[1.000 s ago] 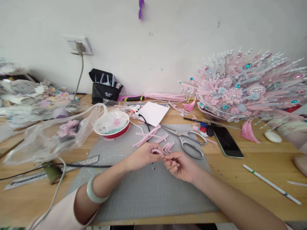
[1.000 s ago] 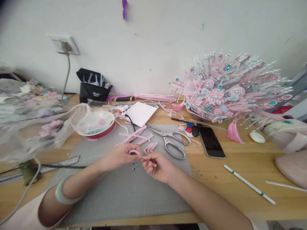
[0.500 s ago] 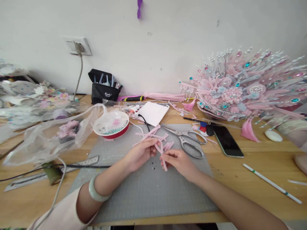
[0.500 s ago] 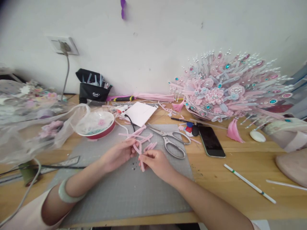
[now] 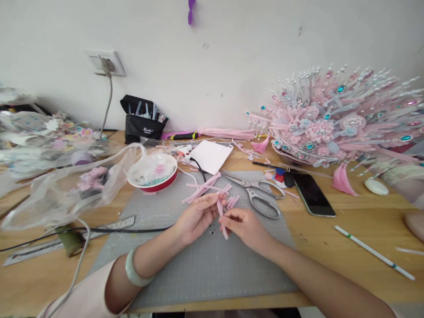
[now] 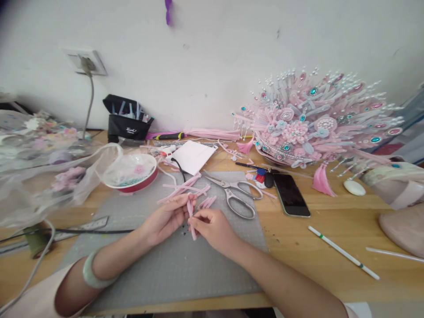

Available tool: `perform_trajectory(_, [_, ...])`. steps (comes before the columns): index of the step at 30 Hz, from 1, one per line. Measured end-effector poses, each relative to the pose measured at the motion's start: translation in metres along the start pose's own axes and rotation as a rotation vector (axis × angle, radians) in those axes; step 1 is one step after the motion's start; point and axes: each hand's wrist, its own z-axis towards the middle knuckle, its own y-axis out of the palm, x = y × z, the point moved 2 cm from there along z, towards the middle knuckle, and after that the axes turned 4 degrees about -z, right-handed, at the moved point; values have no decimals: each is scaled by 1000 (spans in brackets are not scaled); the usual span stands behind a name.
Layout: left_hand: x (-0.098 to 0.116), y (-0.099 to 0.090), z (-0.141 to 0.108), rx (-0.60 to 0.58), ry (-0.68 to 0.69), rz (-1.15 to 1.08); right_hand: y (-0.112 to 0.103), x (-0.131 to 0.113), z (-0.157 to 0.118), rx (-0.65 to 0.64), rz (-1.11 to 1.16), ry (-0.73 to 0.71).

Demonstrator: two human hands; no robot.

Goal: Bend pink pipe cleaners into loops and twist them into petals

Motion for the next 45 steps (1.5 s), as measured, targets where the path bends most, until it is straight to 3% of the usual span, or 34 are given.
perform_trajectory(5, [-1, 0, -1, 33, 54, 34, 2, 0, 0, -6, 47, 17])
perform_trajectory(9, [1, 1, -1, -20, 72, 90, 2, 4, 1, 4, 166, 60])
perform_trajectory(17, [2, 5, -1, -91, 124, 483, -1, 5, 4, 34, 340, 116])
perform_trajectory(23, [6, 5, -1, -69, 131, 632, -7, 2, 6, 25, 234, 115])
perform_trajectory(29, [9, 3, 1, -31, 141, 768, -22, -9, 5, 199, 26, 42])
perform_trajectory(35, [4, 6, -2, -139, 116, 912, -22, -7, 5, 60, 149, 101])
perform_trajectory(40, [3, 6, -3, -111, 146, 965, -20, -8, 5, 75, 178, 113])
perform_trajectory(45, [4, 4, -3, -88, 187, 1000, -24, -10, 4, 4, 137, 137])
